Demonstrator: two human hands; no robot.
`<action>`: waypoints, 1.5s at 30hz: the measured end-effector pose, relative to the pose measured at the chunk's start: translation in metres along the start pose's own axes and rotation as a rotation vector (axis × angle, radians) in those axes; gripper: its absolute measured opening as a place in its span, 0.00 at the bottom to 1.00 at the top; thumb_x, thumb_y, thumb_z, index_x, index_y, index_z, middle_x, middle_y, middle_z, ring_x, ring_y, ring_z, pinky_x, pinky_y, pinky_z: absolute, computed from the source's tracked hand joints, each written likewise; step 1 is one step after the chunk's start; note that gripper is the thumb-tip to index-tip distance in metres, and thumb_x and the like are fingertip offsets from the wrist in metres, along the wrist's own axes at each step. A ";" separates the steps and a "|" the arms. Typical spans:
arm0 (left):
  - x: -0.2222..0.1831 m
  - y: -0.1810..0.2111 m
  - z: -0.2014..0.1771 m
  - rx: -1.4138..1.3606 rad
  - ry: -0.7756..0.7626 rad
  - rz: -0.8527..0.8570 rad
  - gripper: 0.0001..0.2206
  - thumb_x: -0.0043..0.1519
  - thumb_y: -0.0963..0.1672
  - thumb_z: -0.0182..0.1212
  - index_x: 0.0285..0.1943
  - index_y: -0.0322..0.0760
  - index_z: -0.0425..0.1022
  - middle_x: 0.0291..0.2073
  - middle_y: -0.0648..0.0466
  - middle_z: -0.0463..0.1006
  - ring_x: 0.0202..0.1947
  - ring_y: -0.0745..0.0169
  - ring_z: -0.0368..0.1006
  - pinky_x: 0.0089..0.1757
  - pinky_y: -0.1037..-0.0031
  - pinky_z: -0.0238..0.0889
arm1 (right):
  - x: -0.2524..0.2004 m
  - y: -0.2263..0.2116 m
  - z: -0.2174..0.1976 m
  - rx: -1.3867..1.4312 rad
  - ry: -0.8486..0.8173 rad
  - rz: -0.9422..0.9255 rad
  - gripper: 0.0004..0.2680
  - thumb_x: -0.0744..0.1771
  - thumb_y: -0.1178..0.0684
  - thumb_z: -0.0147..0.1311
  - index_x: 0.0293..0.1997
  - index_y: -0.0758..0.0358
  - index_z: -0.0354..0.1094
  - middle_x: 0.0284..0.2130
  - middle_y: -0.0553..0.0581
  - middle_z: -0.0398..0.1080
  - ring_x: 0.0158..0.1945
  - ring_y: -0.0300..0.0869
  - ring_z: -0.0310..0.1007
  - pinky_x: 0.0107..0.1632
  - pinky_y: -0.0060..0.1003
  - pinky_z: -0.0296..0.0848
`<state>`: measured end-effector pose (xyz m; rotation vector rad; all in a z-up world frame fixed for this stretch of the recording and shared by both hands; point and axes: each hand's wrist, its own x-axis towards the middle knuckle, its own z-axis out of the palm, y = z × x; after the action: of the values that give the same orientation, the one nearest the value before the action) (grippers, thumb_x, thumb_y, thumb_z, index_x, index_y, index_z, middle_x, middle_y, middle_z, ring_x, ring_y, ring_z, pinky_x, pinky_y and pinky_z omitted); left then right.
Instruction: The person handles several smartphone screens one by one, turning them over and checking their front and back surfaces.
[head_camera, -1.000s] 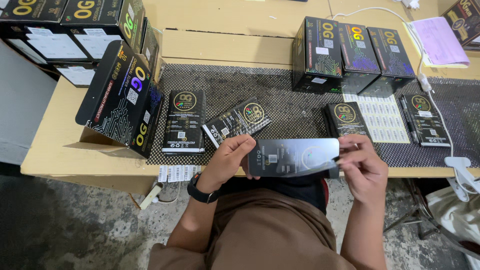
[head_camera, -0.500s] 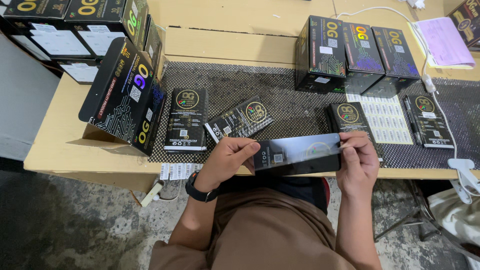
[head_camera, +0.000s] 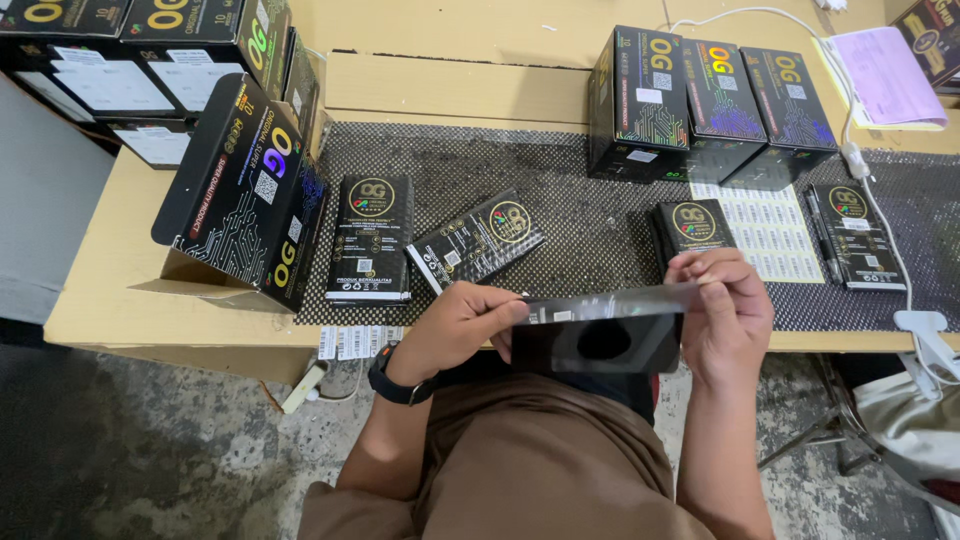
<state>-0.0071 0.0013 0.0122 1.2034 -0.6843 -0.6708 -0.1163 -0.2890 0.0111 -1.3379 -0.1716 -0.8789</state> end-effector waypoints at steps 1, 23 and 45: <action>0.000 -0.002 0.001 -0.008 -0.018 -0.014 0.11 0.69 0.39 0.54 0.47 0.22 0.82 0.24 0.41 0.81 0.25 0.57 0.79 0.30 0.64 0.80 | 0.003 0.000 -0.003 0.002 -0.035 -0.047 0.03 0.70 0.61 0.47 0.38 0.66 0.61 0.40 0.61 0.62 0.52 0.54 0.71 0.53 0.44 0.75; 0.011 0.002 0.031 0.019 0.237 0.225 0.10 0.65 0.38 0.62 0.51 0.21 0.77 0.31 0.37 0.83 0.32 0.52 0.83 0.37 0.62 0.81 | -0.031 -0.048 0.050 -0.027 -0.625 0.273 0.25 0.68 0.55 0.50 0.73 0.76 0.46 0.15 0.59 0.74 0.16 0.38 0.72 0.20 0.30 0.70; 0.027 -0.051 0.041 -0.233 0.289 0.331 0.14 0.62 0.37 0.65 0.52 0.26 0.65 0.37 0.48 0.76 0.39 0.63 0.78 0.40 0.70 0.79 | -0.038 0.058 0.043 -0.029 -0.300 0.419 0.17 0.64 0.63 0.52 0.61 0.72 0.66 0.34 0.64 0.73 0.34 0.47 0.77 0.37 0.40 0.79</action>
<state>-0.0271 -0.0550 -0.0250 0.9201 -0.5286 -0.2824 -0.0894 -0.2350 -0.0445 -1.4599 -0.1044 -0.3275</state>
